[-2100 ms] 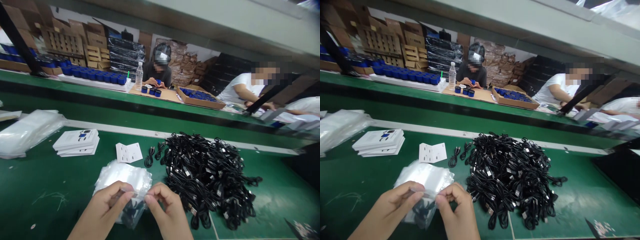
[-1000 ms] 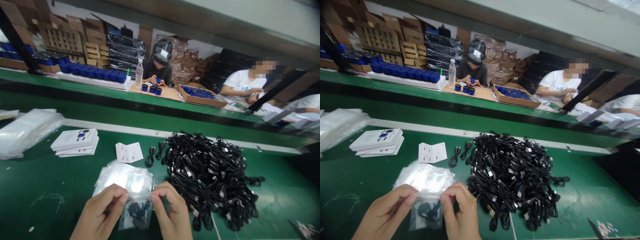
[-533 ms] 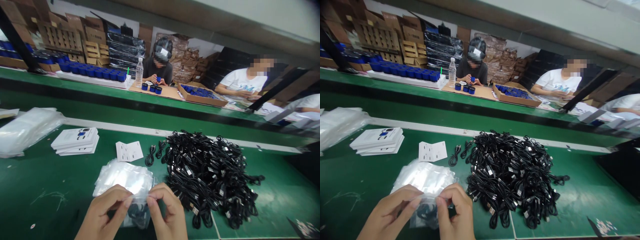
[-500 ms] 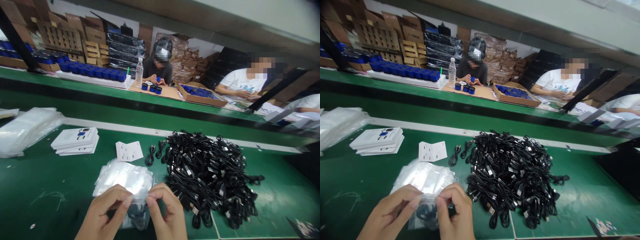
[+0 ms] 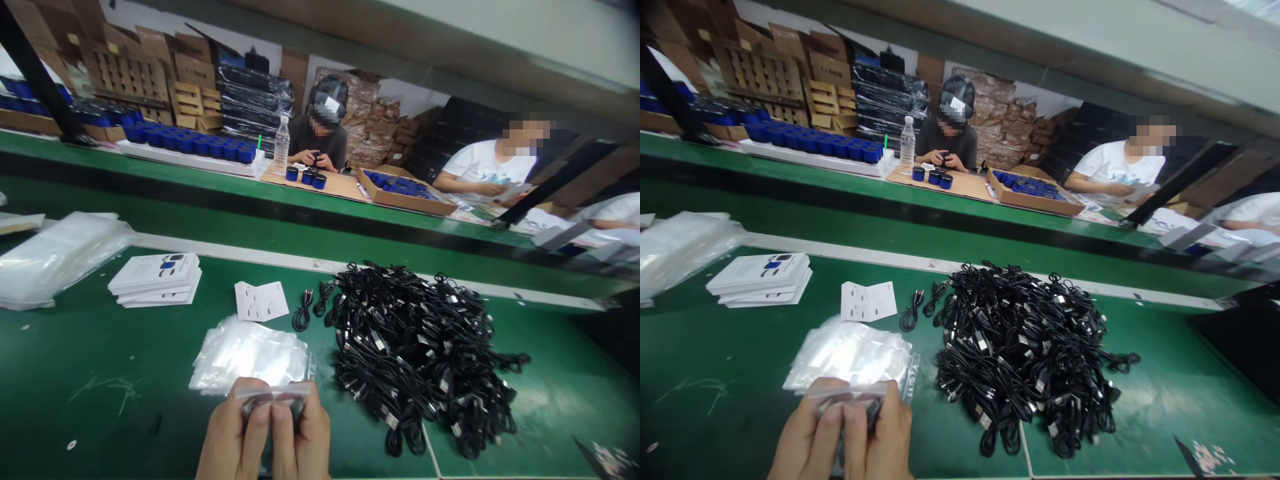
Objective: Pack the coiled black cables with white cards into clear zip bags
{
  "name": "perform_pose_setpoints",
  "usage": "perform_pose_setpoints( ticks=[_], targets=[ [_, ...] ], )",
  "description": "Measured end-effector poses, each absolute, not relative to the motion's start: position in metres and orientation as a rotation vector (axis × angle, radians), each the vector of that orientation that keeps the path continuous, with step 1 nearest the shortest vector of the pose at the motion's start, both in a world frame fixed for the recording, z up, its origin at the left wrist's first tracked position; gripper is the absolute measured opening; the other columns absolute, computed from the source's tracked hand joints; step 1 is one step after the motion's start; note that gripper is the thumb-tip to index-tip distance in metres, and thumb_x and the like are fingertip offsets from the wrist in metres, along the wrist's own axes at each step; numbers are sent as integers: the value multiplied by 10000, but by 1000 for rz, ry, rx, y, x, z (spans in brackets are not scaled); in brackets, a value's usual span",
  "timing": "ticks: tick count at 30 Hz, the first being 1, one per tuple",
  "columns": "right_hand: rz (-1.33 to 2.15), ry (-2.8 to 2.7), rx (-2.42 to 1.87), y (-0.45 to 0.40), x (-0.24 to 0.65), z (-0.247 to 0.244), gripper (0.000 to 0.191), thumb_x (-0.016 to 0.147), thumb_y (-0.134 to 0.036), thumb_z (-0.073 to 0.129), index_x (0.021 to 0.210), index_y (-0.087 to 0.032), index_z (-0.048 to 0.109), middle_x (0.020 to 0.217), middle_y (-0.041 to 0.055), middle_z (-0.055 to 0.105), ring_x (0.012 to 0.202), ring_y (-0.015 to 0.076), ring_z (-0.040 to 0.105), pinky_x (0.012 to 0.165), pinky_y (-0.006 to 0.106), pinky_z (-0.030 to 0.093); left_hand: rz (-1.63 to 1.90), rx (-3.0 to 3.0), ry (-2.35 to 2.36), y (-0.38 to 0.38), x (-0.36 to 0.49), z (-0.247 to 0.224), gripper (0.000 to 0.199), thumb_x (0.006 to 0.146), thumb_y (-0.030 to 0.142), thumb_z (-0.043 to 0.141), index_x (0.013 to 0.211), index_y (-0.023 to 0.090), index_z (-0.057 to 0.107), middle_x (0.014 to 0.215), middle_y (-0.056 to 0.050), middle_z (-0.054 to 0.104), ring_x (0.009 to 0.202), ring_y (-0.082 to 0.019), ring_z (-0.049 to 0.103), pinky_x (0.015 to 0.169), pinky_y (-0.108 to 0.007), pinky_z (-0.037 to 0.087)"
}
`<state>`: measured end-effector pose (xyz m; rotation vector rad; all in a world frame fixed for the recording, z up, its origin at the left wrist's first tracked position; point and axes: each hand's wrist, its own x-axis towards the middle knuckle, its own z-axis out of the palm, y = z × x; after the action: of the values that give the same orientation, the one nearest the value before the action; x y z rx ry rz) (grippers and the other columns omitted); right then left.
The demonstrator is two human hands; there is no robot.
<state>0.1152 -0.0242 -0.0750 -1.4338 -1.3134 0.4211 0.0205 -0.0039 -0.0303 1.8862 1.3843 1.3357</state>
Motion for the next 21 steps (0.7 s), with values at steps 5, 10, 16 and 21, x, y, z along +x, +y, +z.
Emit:
perform_pose_setpoints(
  ticks=[5, 10, 16, 21],
  targets=[
    [164, -1248, -1489, -27, 104, -77, 348, 942, -480, 449, 1089, -189, 568, 732, 67, 655, 606, 199, 636, 550, 289, 524, 1312, 1960, 1315, 0, 12, -38, 197, 960, 353, 374, 885, 279, 540, 625, 80, 646, 510, -73, 628, 528, -114, 497],
    [95, -1219, -1414, -27, 97, -75, 233, 952, -388, 487, 1087, -217, 570, 768, 49, 662, 644, 175, 646, 603, 265, 521, 1349, 1952, 1376, -4, 3, -62, 204, 922, 382, 462, 907, 242, 610, 750, 6, 722, 664, -129, 701, 624, -164, 545],
    [487, -1244, -1418, -21, 113, -49, 205, 945, -361, 465, 884, -225, 605, 702, 25, 599, 610, 168, 571, 573, 257, 466, 1255, 1836, 1420, -1, 3, -45, 179, 907, 353, 494, 911, 230, 624, 781, -8, 698, 729, -148, 680, 669, -180, 527],
    [823, -1286, -1154, -8, 136, -28, 206, 899, -298, 510, 717, -208, 545, 655, -20, 490, 596, 135, 468, 547, 234, 369, 919, 1379, 1203, 11, 3, 0, 254, 862, 461, 523, 782, 237, 613, 691, 37, 561, 618, -114, 532, 574, -178, 430]
  ],
)
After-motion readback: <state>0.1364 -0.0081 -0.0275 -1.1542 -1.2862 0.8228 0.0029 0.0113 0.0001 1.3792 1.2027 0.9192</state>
